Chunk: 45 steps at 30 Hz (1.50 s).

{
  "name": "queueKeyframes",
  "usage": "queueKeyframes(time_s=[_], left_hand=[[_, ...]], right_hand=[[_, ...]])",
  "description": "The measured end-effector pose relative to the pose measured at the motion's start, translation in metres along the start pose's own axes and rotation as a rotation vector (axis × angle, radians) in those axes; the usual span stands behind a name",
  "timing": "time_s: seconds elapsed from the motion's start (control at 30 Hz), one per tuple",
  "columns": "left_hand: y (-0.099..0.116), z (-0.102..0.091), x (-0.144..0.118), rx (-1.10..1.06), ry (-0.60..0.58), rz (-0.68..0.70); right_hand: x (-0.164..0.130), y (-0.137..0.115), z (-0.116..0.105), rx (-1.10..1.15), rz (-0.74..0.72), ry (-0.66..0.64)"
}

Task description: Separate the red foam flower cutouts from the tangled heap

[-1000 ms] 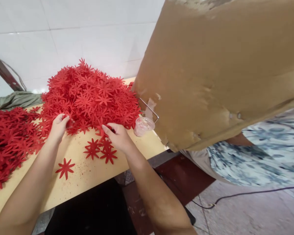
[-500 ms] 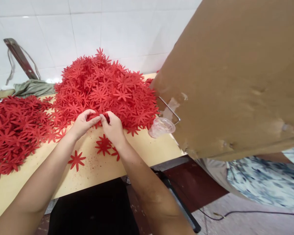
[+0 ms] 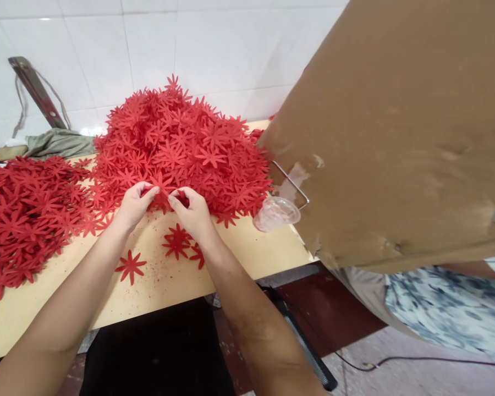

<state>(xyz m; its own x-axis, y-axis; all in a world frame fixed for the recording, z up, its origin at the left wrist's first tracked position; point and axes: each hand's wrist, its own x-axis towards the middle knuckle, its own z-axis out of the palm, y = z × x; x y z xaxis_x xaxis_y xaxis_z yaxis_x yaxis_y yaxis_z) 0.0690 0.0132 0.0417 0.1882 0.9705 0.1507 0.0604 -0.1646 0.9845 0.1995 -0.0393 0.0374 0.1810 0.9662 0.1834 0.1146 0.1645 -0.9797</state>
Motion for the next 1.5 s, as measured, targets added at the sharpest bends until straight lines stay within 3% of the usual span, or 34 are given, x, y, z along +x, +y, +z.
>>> queueKeyframes(time_s=[0.17, 0.47, 0.77, 0.87, 0.93, 1.17, 1.4, 1.5], left_hand=[[-0.009, -0.006, -0.003, -0.127, -0.01, -0.031], [-0.016, -0.024, -0.019, -0.149, -0.039, -0.02], [-0.009, -0.021, -0.023, -0.042, -0.06, -0.045], [-0.01, -0.028, -0.02, -0.003, 0.009, -0.037], [-0.013, -0.035, -0.017, -0.004, 0.063, -0.03], [-0.021, -0.043, -0.012, -0.041, 0.121, -0.037], [-0.029, -0.046, -0.007, 0.052, 0.221, -0.03], [-0.028, -0.046, -0.009, 0.061, 0.207, -0.014]], right_hand=[[0.002, 0.0, 0.003, 0.069, 0.047, 0.013], [0.012, -0.003, 0.027, 0.132, 0.182, -0.13], [0.012, 0.01, 0.027, 0.216, 0.146, 0.048], [0.015, 0.013, 0.02, 0.271, 0.112, 0.194], [0.016, 0.013, 0.014, 0.248, 0.115, 0.226], [0.01, 0.01, 0.014, 0.051, 0.136, 0.017], [0.009, 0.014, 0.016, 0.048, 0.163, -0.04], [0.005, 0.01, 0.019, 0.006, 0.142, -0.086]])
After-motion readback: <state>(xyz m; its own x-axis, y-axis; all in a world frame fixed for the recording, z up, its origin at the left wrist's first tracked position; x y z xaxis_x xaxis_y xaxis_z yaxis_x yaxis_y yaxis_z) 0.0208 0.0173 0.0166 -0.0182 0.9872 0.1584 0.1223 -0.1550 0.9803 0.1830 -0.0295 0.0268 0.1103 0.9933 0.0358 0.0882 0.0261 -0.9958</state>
